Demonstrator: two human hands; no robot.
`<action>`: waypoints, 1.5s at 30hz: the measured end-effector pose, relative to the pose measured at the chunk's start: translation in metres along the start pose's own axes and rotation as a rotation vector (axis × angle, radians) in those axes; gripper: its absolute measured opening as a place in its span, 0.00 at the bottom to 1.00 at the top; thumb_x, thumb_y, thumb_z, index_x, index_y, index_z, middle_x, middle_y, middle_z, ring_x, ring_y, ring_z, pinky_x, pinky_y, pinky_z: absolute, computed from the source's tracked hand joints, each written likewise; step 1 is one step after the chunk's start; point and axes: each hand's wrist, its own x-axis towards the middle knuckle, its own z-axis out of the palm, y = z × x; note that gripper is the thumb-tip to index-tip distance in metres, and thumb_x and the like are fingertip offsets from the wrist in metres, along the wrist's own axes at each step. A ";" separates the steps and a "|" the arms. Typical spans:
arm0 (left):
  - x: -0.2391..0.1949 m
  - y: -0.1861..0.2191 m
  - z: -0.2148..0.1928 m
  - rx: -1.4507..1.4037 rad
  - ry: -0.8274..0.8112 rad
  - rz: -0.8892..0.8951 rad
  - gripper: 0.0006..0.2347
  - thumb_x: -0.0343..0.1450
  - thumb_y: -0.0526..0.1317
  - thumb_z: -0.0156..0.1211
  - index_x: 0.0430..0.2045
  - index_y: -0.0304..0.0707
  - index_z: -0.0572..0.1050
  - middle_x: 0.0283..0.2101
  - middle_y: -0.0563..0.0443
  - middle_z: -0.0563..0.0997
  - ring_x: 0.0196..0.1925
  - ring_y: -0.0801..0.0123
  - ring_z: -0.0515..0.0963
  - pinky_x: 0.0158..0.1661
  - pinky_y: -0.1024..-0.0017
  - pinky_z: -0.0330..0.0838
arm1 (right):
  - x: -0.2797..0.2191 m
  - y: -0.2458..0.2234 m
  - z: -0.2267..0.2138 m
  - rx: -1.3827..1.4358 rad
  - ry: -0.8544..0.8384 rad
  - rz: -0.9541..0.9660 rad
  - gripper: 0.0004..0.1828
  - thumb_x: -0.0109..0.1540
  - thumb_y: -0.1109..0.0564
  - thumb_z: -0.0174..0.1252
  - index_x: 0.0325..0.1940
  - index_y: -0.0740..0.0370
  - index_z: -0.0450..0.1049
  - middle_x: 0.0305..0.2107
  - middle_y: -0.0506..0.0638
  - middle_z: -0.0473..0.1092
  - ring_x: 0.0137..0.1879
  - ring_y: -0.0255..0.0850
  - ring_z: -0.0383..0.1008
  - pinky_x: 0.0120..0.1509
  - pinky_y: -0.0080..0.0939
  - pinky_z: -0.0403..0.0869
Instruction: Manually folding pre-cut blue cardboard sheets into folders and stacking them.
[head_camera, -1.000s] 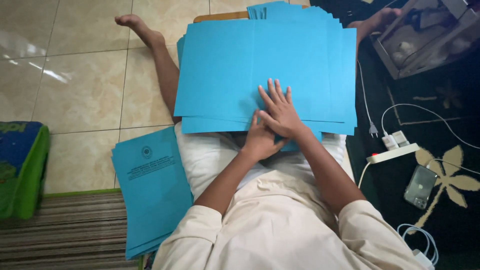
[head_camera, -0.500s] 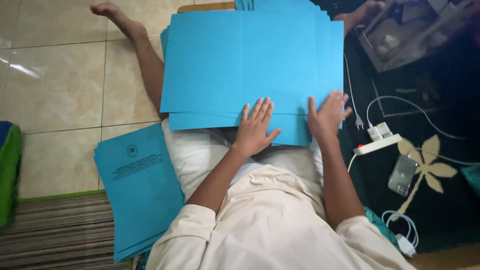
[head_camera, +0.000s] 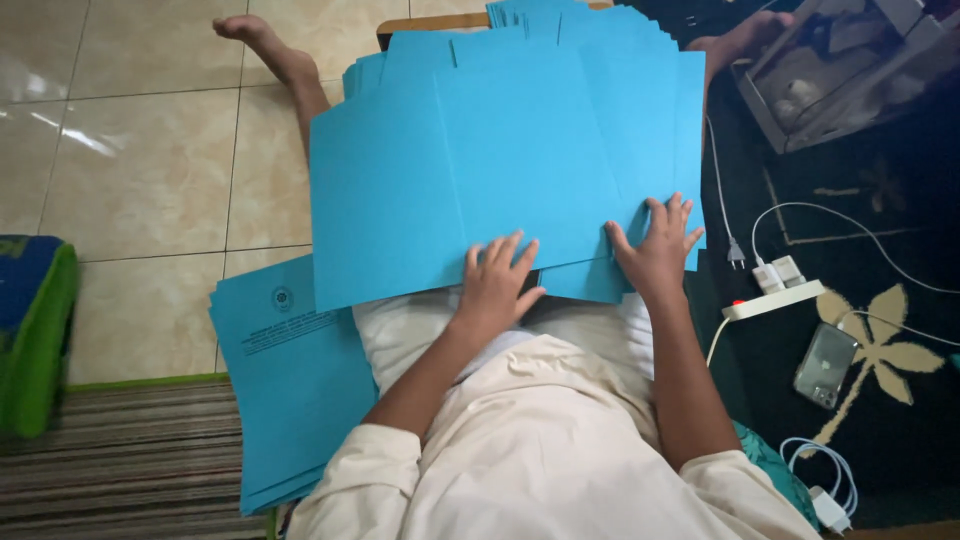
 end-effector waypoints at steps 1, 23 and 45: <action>0.008 -0.005 -0.009 0.000 -0.002 -0.001 0.34 0.65 0.60 0.67 0.66 0.49 0.68 0.66 0.44 0.69 0.69 0.53 0.67 0.60 0.43 0.61 | -0.001 -0.002 -0.001 0.000 -0.002 0.001 0.39 0.64 0.35 0.65 0.68 0.64 0.66 0.70 0.77 0.53 0.78 0.75 0.46 0.69 0.92 0.44; 0.026 -0.052 -0.020 -0.219 -0.202 0.105 0.28 0.75 0.64 0.51 0.71 0.63 0.63 0.75 0.42 0.61 0.79 0.45 0.54 0.68 0.27 0.44 | -0.008 -0.035 0.006 0.055 -0.194 -0.377 0.39 0.68 0.38 0.57 0.75 0.66 0.61 0.70 0.69 0.59 0.78 0.66 0.53 0.77 0.81 0.43; 0.026 -0.042 -0.036 -0.201 -0.220 0.079 0.29 0.74 0.62 0.55 0.72 0.59 0.62 0.78 0.48 0.53 0.80 0.51 0.48 0.70 0.33 0.40 | 0.221 -0.063 0.092 -0.148 -0.418 -0.095 0.55 0.66 0.21 0.28 0.82 0.66 0.42 0.79 0.58 0.36 0.84 0.47 0.30 0.80 0.67 0.26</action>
